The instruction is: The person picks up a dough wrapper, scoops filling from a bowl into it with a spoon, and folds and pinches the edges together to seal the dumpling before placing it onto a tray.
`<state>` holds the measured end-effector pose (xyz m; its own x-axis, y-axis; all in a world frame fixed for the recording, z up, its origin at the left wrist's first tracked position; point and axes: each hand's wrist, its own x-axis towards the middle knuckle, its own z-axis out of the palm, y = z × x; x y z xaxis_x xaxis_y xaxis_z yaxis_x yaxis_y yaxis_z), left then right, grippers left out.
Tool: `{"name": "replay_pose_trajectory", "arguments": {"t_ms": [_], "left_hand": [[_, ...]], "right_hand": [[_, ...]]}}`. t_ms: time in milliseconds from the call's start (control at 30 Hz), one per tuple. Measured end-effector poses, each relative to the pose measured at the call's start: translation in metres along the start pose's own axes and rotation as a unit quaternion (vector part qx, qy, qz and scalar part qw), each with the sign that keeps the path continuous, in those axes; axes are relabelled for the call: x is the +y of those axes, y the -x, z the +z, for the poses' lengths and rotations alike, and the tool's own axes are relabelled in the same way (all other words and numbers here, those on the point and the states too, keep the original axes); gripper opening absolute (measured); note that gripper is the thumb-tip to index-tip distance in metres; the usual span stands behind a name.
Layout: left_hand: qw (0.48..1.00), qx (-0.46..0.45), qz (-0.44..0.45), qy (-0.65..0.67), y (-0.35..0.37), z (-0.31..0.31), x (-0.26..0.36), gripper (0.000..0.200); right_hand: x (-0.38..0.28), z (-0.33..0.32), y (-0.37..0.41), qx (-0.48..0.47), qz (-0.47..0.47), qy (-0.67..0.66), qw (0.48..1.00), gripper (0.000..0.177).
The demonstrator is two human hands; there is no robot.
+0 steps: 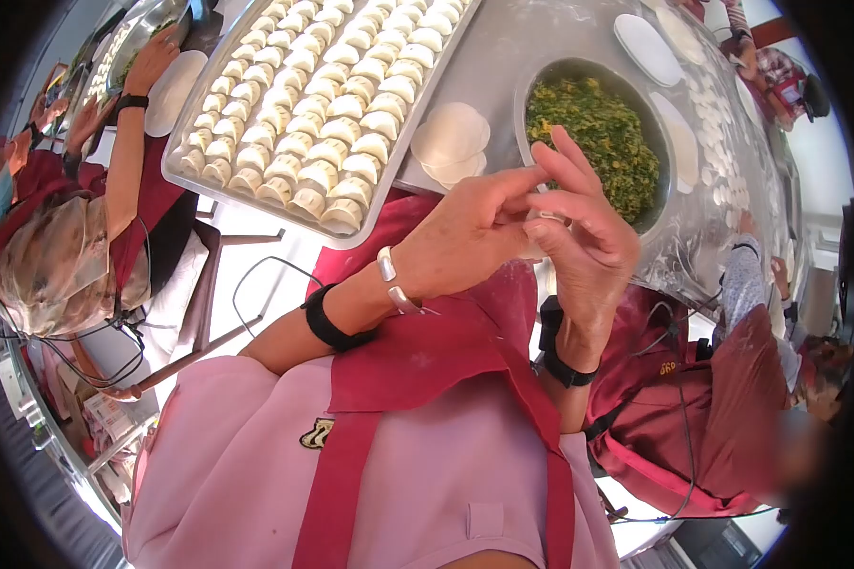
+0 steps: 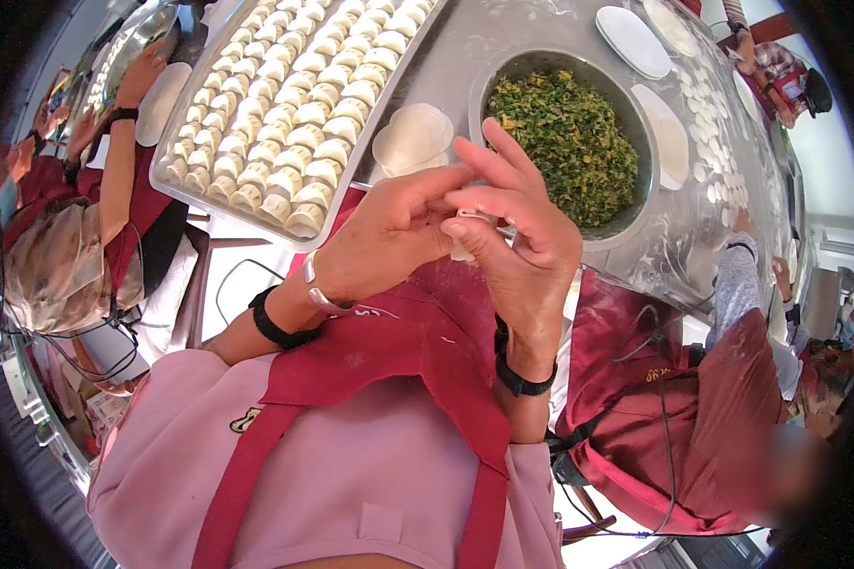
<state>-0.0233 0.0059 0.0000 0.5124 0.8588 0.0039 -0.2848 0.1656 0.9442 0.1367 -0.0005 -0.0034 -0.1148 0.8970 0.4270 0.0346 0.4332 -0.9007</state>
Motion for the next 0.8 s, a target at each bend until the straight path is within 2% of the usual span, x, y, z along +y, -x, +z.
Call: {"name": "replay_pose_trajectory", "arguments": {"t_ms": [33,133,233,333,433,533,600,633,733,800], "left_hand": [[1.000,0.025,0.016,0.001,0.002,0.002,0.001,0.032],[1.000,0.013,-0.009,0.013,0.005,0.000,0.000,0.032],[0.999,0.042,0.009,0.027,0.003,0.003,0.000,0.030],[0.991,0.097,0.017,0.087,0.001,0.008,-0.005,0.028],[0.993,0.058,0.027,0.103,0.002,0.006,-0.002,0.037],[0.999,0.037,0.016,0.016,0.002,0.003,-0.003,0.037],[1.000,0.024,0.007,0.009,0.003,-0.001,-0.007,0.039],[1.000,0.017,0.002,0.006,0.003,-0.001,-0.008,0.041],[0.997,0.081,-0.012,0.013,0.001,0.004,-0.008,0.044],[0.997,0.061,0.013,0.050,-0.002,0.005,-0.007,0.045]], "right_hand": [[0.001,0.001,0.001,0.002,-0.003,-0.017,1.000,0.023],[0.005,0.003,0.008,0.034,0.005,-0.008,0.999,0.018],[0.008,0.009,0.009,0.048,0.015,0.005,0.999,0.022],[-0.009,0.024,0.000,0.134,0.033,-0.026,0.990,0.021],[-0.008,0.026,0.000,0.149,0.010,-0.016,0.989,0.027],[0.010,0.010,0.007,0.063,-0.065,0.083,0.992,0.034],[0.011,0.006,0.005,0.042,-0.077,0.130,0.988,0.037],[0.010,0.006,0.005,0.043,-0.069,0.131,0.988,0.037],[0.006,0.014,0.003,0.076,-0.025,0.089,0.993,0.034],[-0.004,0.024,-0.001,0.128,-0.021,0.078,0.989,0.034]]}}
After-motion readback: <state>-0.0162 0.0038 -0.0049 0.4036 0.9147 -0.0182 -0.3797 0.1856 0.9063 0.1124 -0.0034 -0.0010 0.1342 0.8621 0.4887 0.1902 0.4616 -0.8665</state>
